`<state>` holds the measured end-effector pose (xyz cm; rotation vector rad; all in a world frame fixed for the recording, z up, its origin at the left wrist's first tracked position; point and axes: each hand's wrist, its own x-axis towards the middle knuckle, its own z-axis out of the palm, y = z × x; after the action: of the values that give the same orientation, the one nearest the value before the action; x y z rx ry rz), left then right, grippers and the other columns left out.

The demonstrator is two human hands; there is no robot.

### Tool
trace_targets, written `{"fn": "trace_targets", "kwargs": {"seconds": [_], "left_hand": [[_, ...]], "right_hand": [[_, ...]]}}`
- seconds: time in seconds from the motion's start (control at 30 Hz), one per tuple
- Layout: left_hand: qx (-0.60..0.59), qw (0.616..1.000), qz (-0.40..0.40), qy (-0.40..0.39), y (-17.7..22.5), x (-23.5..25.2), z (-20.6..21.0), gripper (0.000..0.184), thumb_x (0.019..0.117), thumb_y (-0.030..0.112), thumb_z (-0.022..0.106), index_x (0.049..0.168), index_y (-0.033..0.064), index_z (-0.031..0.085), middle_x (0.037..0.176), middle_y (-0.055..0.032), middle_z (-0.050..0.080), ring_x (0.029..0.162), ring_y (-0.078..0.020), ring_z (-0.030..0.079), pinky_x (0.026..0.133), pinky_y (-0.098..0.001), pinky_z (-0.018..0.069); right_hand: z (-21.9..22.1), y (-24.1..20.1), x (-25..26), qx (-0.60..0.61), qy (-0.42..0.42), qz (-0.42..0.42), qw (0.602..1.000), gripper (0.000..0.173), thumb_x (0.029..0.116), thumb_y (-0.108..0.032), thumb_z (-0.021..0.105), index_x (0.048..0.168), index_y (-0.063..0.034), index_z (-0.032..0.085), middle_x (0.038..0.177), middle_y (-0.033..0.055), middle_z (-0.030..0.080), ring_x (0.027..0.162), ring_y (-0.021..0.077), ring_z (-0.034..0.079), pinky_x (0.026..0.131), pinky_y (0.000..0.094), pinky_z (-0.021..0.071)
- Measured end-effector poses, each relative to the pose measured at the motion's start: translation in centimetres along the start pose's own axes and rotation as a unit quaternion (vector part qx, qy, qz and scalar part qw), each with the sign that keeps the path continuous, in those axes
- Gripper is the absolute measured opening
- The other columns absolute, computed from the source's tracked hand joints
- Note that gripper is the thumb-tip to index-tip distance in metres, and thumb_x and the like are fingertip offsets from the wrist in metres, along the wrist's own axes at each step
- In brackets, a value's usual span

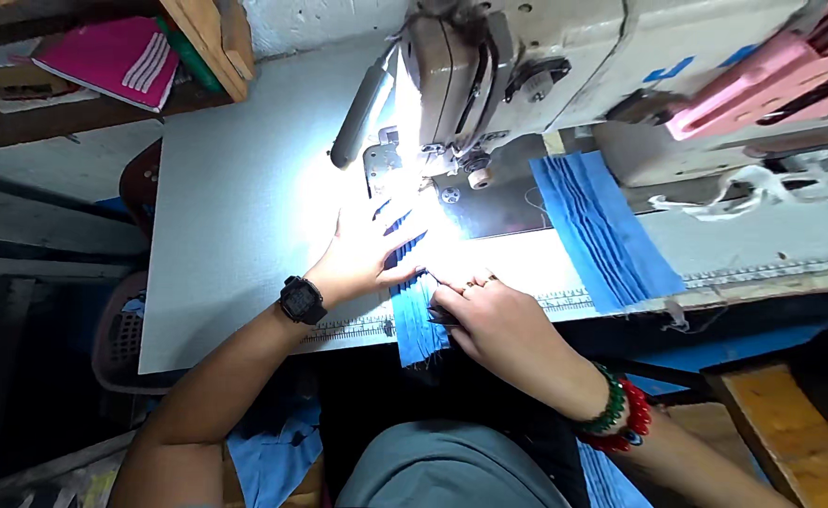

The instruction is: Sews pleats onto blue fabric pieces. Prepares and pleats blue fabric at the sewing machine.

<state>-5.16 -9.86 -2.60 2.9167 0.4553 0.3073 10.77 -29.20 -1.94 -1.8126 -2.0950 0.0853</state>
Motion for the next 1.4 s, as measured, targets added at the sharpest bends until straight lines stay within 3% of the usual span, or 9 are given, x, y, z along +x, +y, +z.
{"fn": "trace_targets", "kwargs": {"seconds": [0.13, 0.63, 0.73, 0.8, 0.83, 0.9, 1.07, 1.2, 1.4], "left_hand": [[0.003, 1.0, -0.013, -0.001, -0.3, 0.2, 0.0, 0.055, 0.0965, 0.062, 0.048, 0.143, 0.0363, 0.061, 0.16, -0.0055, 0.044, 0.152, -0.0376, 0.03, 0.115, -0.0721, 0.0134], [0.008, 1.0, 0.001, -0.014, -1.7, 1.2, -0.2, 0.057, 0.097, 0.066, 0.045, 0.145, 0.0372, 0.059, 0.162, -0.0028, 0.041, 0.153, -0.0348, 0.026, 0.117, -0.0699, 0.0071], [0.009, 1.0, -0.001, -0.025, -1.7, 1.4, -0.6, 0.057, 0.0983, 0.066, 0.043, 0.147, 0.0388, 0.056, 0.165, -0.0033, 0.037, 0.155, -0.0344, 0.024, 0.117, -0.0711, 0.0068], [-0.018, 1.0, -0.001, -0.025, -0.2, 0.6, -0.8, 0.045, 0.1025, 0.05, 0.049, 0.14, 0.0316, 0.064, 0.161, -0.0077, 0.043, 0.151, -0.0366, 0.033, 0.113, -0.0754, 0.0141], [-0.033, 0.999, 0.007, -0.003, 1.0, -0.1, -0.7, 0.035, 0.102, 0.038, 0.055, 0.129, 0.025, 0.072, 0.149, -0.01, 0.055, 0.14, -0.0365, 0.048, 0.106, -0.0756, 0.0274], [-0.043, 0.999, 0.029, 0.011, 3.0, -1.7, -0.6, 0.03, 0.1023, 0.03, 0.056, 0.124, 0.0204, 0.075, 0.133, -0.0087, 0.065, 0.123, -0.0303, 0.06, 0.099, -0.066, 0.0397], [-0.073, 0.994, 0.063, 0.045, 5.8, -5.1, 0.5, 0.025, 0.1032, 0.03, 0.058, 0.114, 0.0214, 0.079, 0.123, -0.0038, 0.072, 0.129, -0.0247, 0.059, 0.117, -0.0615, 0.0318], [-0.08, 0.994, 0.058, 0.052, 6.8, -6.6, 1.2, 0.027, 0.1036, 0.034, 0.057, 0.118, 0.0243, 0.078, 0.129, -0.0049, 0.07, 0.134, -0.026, 0.056, 0.119, -0.063, 0.0275], [-0.056, 0.994, 0.074, 0.05, 6.8, -6.9, 1.2, 0.029, 0.1046, 0.037, 0.056, 0.121, 0.0266, 0.077, 0.132, -0.0046, 0.068, 0.136, -0.0267, 0.054, 0.119, -0.0641, 0.0244]], "right_hand": [[0.0, 0.2, 0.4, -0.004, -0.005, 0.001, 1.0, 0.018, 0.0841, -0.012, 0.067, 0.101, -0.0108, 0.071, 0.091, 0.011, 0.07, 0.081, 0.0344, 0.068, 0.057, 0.0442, 0.0525], [-0.1, 0.7, 1.5, -0.012, -0.002, -0.003, 1.0, 0.022, 0.0838, -0.009, 0.067, 0.106, -0.0113, 0.072, 0.089, 0.0112, 0.068, 0.078, 0.0326, 0.067, 0.057, 0.045, 0.0522], [-0.4, 1.2, 1.8, 0.004, -0.008, -0.017, 1.0, 0.024, 0.0841, -0.009, 0.067, 0.107, -0.0104, 0.073, 0.105, 0.0124, 0.072, 0.084, 0.0329, 0.07, 0.061, 0.0468, 0.0546], [-0.8, 1.9, 1.7, 0.031, -0.013, -0.035, 0.999, 0.027, 0.0815, -0.006, 0.068, 0.107, -0.012, 0.073, 0.116, 0.0119, 0.073, 0.087, 0.0325, 0.071, 0.063, 0.0478, 0.0554], [-0.8, 2.5, 1.5, 0.045, -0.009, -0.048, 0.998, 0.029, 0.0805, -0.006, 0.066, 0.107, -0.0142, 0.074, 0.116, 0.0103, 0.072, 0.09, 0.0316, 0.069, 0.065, 0.0475, 0.0544], [-0.6, 3.4, 0.7, 0.068, -0.006, -0.067, 0.995, 0.033, 0.0803, -0.009, 0.062, 0.108, -0.0188, 0.076, 0.125, 0.0073, 0.072, 0.097, 0.0307, 0.069, 0.069, 0.0481, 0.0538], [0.3, 3.9, -1.6, 0.107, 0.006, -0.067, 0.992, 0.035, 0.0844, -0.011, 0.058, 0.11, -0.0254, 0.077, 0.13, 0.0037, 0.069, 0.112, 0.028, 0.065, 0.084, 0.0477, 0.0524], [0.6, 3.6, -2.5, 0.119, 0.03, -0.066, 0.99, 0.031, 0.0867, -0.018, 0.059, 0.109, -0.0249, 0.078, 0.131, 0.0036, 0.069, 0.108, 0.0277, 0.064, 0.081, 0.0453, 0.0505], [1.6, 2.7, -3.9, 0.098, 0.078, -0.085, 0.989, 0.02, 0.0964, -0.025, 0.062, 0.109, -0.0219, 0.077, 0.114, 0.0036, 0.072, 0.097, 0.0253, 0.065, 0.069, 0.0386, 0.0521]]}}
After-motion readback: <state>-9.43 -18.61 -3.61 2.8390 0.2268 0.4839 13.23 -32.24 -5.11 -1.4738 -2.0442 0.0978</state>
